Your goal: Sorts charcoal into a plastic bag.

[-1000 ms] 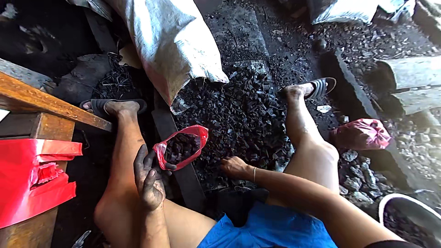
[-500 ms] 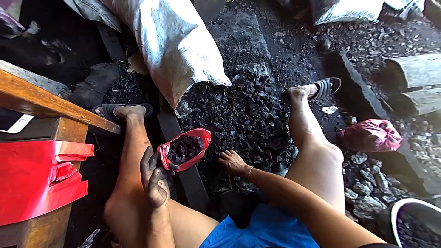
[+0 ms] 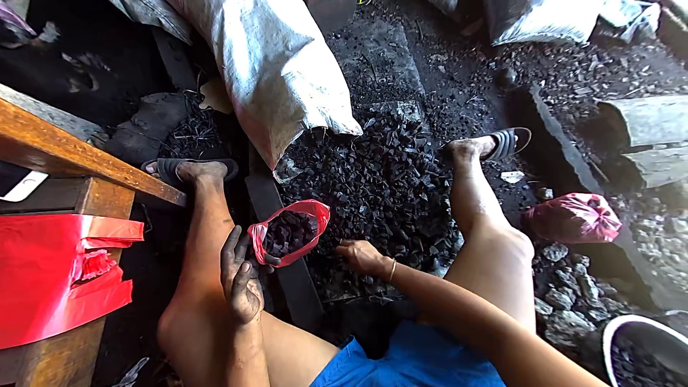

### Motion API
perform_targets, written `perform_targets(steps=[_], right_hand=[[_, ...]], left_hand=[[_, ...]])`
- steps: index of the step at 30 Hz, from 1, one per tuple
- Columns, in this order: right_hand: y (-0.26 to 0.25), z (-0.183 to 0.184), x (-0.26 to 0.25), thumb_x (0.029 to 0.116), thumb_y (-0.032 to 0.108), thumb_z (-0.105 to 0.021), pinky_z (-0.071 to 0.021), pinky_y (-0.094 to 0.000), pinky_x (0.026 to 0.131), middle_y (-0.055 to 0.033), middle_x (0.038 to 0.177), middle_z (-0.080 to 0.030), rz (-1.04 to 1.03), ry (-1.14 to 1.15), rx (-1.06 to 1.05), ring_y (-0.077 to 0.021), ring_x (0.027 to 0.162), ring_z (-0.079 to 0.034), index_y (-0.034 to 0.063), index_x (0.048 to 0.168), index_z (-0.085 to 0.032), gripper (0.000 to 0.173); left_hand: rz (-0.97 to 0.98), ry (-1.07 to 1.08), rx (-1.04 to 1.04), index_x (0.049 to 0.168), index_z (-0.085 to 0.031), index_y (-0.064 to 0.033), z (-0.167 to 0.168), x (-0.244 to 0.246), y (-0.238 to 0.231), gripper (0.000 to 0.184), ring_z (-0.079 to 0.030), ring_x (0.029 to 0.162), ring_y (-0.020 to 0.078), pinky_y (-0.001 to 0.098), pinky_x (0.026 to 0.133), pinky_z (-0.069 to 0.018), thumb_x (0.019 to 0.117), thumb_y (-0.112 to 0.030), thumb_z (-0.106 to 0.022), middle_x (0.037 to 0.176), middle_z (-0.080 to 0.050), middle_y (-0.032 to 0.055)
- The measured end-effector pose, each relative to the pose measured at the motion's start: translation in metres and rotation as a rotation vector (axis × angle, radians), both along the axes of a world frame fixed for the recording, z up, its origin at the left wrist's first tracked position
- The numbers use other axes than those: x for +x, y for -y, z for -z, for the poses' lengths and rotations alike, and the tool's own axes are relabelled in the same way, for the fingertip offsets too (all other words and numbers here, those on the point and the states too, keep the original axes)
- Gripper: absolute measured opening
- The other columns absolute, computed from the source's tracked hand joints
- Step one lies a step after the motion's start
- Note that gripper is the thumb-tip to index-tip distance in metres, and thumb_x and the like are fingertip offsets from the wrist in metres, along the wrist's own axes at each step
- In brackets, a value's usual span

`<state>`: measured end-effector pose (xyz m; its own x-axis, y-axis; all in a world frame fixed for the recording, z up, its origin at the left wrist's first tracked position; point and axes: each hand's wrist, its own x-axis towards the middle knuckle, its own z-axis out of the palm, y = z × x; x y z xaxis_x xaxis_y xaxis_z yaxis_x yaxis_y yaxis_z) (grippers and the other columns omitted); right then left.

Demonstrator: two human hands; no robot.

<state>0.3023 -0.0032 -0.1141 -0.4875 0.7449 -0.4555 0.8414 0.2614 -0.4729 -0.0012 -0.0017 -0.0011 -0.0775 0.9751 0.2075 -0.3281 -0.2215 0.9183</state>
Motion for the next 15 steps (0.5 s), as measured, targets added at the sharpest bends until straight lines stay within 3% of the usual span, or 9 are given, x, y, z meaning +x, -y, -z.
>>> perform_targets(steps=[4, 6, 8, 12, 15], right_hand=[[0.015, 0.034, -0.015, 0.1009, 0.006, -0.052, -0.0556, -0.0544, 0.095, -0.0164, 0.123, -0.069, -0.111, 0.034, 0.147, -0.0370, 0.113, -0.068, 0.0112, 0.130, -0.066, 0.032], [0.019, 0.044, -0.016, 0.1006, 0.006, -0.053, -0.0567, -0.0519, 0.092, -0.0148, 0.119, -0.070, -0.137, 0.016, 0.226, -0.0352, 0.110, -0.068, 0.0097, 0.122, -0.067, 0.026], [0.020, 0.041, -0.015, 0.0980, 0.008, -0.058, -0.0573, -0.0513, 0.091, -0.0147, 0.119, -0.069, -0.126, -0.010, 0.178, -0.0343, 0.110, -0.068, 0.0084, 0.115, -0.070, 0.021], [0.004, 0.004, -0.010, 0.0885, 0.023, -0.074, -0.0562, -0.0560, 0.094, -0.0119, 0.122, -0.067, -0.030, -0.128, 0.009, -0.0320, 0.115, -0.065, 0.0129, 0.110, -0.075, 0.024], [-0.026, -0.066, -0.005, 0.0850, 0.025, -0.082, -0.0556, -0.0482, 0.098, -0.0093, 0.110, -0.072, 0.018, -0.442, 0.066, -0.0242, 0.106, -0.068, 0.0102, 0.103, -0.077, 0.024]], left_hand=[[0.006, -0.001, 0.010, 0.155, -0.022, 0.0000, 0.001, -0.001, 0.000, 0.078, -0.069, 0.085, 0.0201, 0.0300, 0.055, -0.0577, 0.0978, -0.042, -0.053, 0.143, -0.052, 0.0159], [0.001, -0.004, 0.015, 0.155, -0.023, -0.0002, 0.001, -0.002, 0.002, 0.076, -0.069, 0.085, 0.0198, 0.0299, 0.055, -0.0581, 0.0985, -0.042, -0.053, 0.143, -0.052, 0.0158], [0.003, -0.004, 0.012, 0.155, -0.023, -0.0006, 0.000, -0.003, 0.003, 0.076, -0.069, 0.084, 0.0195, 0.0303, 0.056, -0.0583, 0.0981, -0.042, -0.053, 0.142, -0.052, 0.0154], [0.029, -0.034, -0.002, 0.155, -0.022, 0.0000, 0.000, -0.002, 0.002, 0.079, -0.068, 0.081, 0.0195, 0.0311, 0.054, -0.0576, 0.0969, -0.044, -0.054, 0.141, -0.054, 0.0152], [0.066, -0.028, -0.015, 0.155, -0.023, -0.0005, 0.002, -0.005, 0.003, 0.080, -0.069, 0.078, 0.0208, 0.0325, 0.052, -0.0582, 0.0963, -0.043, -0.057, 0.137, -0.056, 0.0163]])
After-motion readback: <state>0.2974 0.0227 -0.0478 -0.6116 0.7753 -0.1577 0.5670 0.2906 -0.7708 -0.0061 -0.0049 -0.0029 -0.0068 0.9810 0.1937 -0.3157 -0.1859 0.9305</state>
